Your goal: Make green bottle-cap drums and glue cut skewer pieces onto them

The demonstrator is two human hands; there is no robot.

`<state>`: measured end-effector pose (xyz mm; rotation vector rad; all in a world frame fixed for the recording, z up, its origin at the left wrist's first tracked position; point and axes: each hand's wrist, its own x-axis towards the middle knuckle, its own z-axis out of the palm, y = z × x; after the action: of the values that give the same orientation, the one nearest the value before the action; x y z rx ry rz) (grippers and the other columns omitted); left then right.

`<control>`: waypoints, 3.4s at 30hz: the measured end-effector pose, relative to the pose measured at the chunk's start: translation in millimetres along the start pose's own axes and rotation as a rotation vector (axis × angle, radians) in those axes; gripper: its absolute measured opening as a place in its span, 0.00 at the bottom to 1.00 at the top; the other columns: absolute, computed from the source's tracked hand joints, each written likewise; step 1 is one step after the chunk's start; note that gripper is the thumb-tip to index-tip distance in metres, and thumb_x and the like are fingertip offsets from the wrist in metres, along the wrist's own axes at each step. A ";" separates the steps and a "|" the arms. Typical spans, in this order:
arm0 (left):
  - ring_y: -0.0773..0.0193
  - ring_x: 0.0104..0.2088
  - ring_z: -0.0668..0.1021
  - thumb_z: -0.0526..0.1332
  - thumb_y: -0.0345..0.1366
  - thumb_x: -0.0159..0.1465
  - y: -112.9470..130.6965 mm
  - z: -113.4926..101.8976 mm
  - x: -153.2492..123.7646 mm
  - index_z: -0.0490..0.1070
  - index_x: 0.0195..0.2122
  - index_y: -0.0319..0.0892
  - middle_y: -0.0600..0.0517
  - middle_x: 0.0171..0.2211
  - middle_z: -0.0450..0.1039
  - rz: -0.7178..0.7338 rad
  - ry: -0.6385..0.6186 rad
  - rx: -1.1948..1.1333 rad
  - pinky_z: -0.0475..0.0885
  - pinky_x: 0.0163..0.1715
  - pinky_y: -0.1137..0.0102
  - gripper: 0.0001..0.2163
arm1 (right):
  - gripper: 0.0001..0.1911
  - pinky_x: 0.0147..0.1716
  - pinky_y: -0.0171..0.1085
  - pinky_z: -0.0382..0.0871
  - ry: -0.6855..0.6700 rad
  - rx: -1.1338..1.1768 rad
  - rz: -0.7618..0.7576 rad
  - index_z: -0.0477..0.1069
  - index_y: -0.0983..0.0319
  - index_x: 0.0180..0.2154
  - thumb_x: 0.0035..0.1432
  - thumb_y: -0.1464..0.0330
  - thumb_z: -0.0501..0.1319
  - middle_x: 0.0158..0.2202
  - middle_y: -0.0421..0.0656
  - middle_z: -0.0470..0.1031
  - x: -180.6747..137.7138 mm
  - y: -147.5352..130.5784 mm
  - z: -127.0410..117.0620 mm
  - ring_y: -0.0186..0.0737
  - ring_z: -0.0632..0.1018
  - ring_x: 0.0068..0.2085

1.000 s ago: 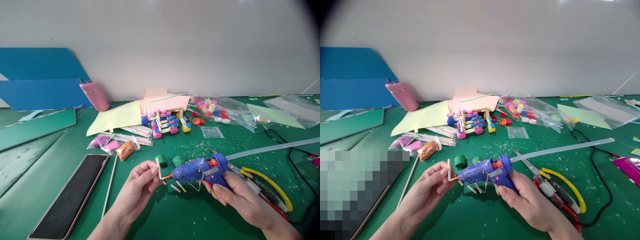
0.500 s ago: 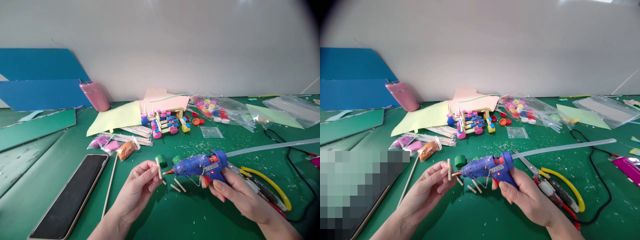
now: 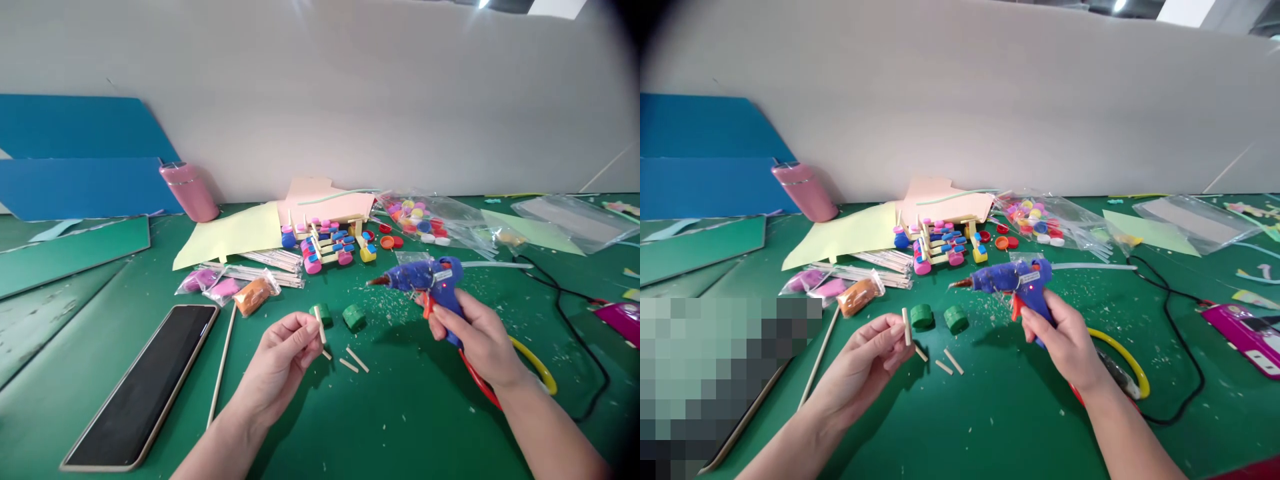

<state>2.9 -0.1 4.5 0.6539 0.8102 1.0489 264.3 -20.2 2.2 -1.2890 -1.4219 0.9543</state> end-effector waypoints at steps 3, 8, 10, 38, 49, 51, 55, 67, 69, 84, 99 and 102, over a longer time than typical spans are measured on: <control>0.76 0.17 0.61 0.67 0.33 0.51 -0.1 -0.9 0.7 0.71 0.22 0.37 0.57 0.15 0.63 0.017 -0.006 -0.004 0.55 0.19 0.78 0.07 | 0.14 0.26 0.34 0.66 0.150 -0.321 0.033 0.68 0.61 0.33 0.58 0.57 0.54 0.23 0.39 0.70 6.5 1.7 -14.8 0.38 0.72 0.26; 0.75 0.18 0.61 0.66 0.32 0.53 0.8 -2.4 0.0 0.72 0.23 0.36 0.57 0.16 0.65 0.037 -0.015 -0.015 0.58 0.20 0.78 0.06 | 0.21 0.28 0.38 0.69 0.326 -0.698 0.172 0.72 0.63 0.41 0.54 0.54 0.55 0.29 0.45 0.78 12.9 18.0 -45.1 0.48 0.77 0.31; 0.75 0.18 0.62 0.66 0.32 0.53 2.0 -2.2 -0.4 0.72 0.23 0.37 0.56 0.17 0.65 0.043 -0.015 -0.018 0.58 0.20 0.78 0.06 | 0.22 0.30 0.41 0.69 0.347 -0.759 0.205 0.72 0.64 0.43 0.53 0.55 0.57 0.31 0.48 0.78 13.1 27.9 -54.8 0.51 0.78 0.34; 0.75 0.18 0.60 0.66 0.34 0.53 -0.4 -0.8 0.6 0.70 0.22 0.37 0.58 0.16 0.63 0.073 0.022 0.143 0.54 0.19 0.78 0.08 | 0.07 0.24 0.34 0.60 -0.481 -1.126 -0.225 0.71 0.65 0.29 0.52 0.79 0.56 0.27 0.46 0.75 3.0 -30.9 82.8 0.42 0.76 0.29; 0.74 0.19 0.60 0.65 0.36 0.54 -6.0 -1.8 0.8 0.69 0.22 0.38 0.57 0.17 0.63 0.037 0.045 0.240 0.54 0.21 0.77 0.08 | 0.06 0.24 0.35 0.63 -0.516 -1.183 -0.164 0.71 0.64 0.31 0.53 0.74 0.56 0.28 0.46 0.76 0.7 -36.2 92.1 0.43 0.77 0.30; 0.74 0.19 0.60 0.65 0.36 0.54 -6.2 -1.6 0.6 0.69 0.22 0.38 0.57 0.17 0.63 0.036 0.047 0.246 0.54 0.21 0.77 0.08 | 0.07 0.23 0.35 0.62 -0.542 -1.192 -0.159 0.72 0.65 0.30 0.52 0.78 0.55 0.27 0.47 0.76 2.1 -39.0 94.0 0.44 0.77 0.29; 0.74 0.19 0.60 0.65 0.36 0.53 -6.3 -0.6 0.6 0.69 0.22 0.38 0.58 0.17 0.62 0.028 0.051 0.248 0.54 0.21 0.77 0.08 | 0.10 0.22 0.35 0.62 -0.588 -1.184 -0.167 0.73 0.68 0.28 0.48 0.83 0.55 0.26 0.50 0.76 5.5 -43.9 93.6 0.45 0.77 0.28; 0.73 0.20 0.61 0.65 0.37 0.53 -6.1 2.2 -1.9 0.70 0.22 0.38 0.57 0.17 0.64 -0.002 0.046 0.244 0.54 0.21 0.76 0.08 | 0.03 0.27 0.28 0.67 -0.209 -0.305 -0.111 0.67 0.61 0.33 0.56 0.73 0.56 0.28 0.38 0.72 12.5 -29.2 71.9 0.30 0.73 0.28; 0.73 0.20 0.61 0.65 0.36 0.53 -7.5 3.5 -3.2 0.70 0.23 0.38 0.56 0.18 0.64 -0.033 0.025 0.254 0.54 0.21 0.76 0.08 | 0.03 0.28 0.30 0.68 -0.069 -0.034 -0.055 0.67 0.61 0.34 0.55 0.70 0.59 0.28 0.38 0.71 17.6 -27.5 69.5 0.31 0.72 0.28; 0.72 0.20 0.61 0.65 0.38 0.53 -13.4 8.1 -4.3 0.70 0.22 0.38 0.56 0.18 0.64 -0.137 -0.015 0.292 0.54 0.20 0.75 0.09 | 0.05 0.29 0.30 0.69 -0.356 0.265 0.304 0.71 0.64 0.32 0.50 0.71 0.63 0.28 0.39 0.73 7.6 -19.4 76.0 0.30 0.74 0.28; 0.72 0.20 0.61 0.66 0.37 0.53 -17.8 8.5 -4.3 0.70 0.22 0.38 0.56 0.17 0.64 -0.138 -0.017 0.344 0.53 0.19 0.75 0.09 | 0.09 0.29 0.31 0.69 -0.365 0.237 0.302 0.73 0.64 0.32 0.49 0.66 0.65 0.27 0.39 0.74 8.3 -21.1 76.1 0.32 0.74 0.28; 0.72 0.19 0.61 0.65 0.37 0.53 -17.7 7.7 -4.5 0.70 0.22 0.38 0.56 0.17 0.64 -0.135 -0.023 0.349 0.53 0.18 0.75 0.09 | 0.08 0.28 0.31 0.69 -0.363 0.233 0.301 0.73 0.64 0.32 0.49 0.66 0.65 0.27 0.39 0.74 8.1 -19.7 76.2 0.32 0.74 0.28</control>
<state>16.7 -11.4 -4.1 0.8909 1.0149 0.7818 185.8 -11.0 4.3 -1.2145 -1.3533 1.5735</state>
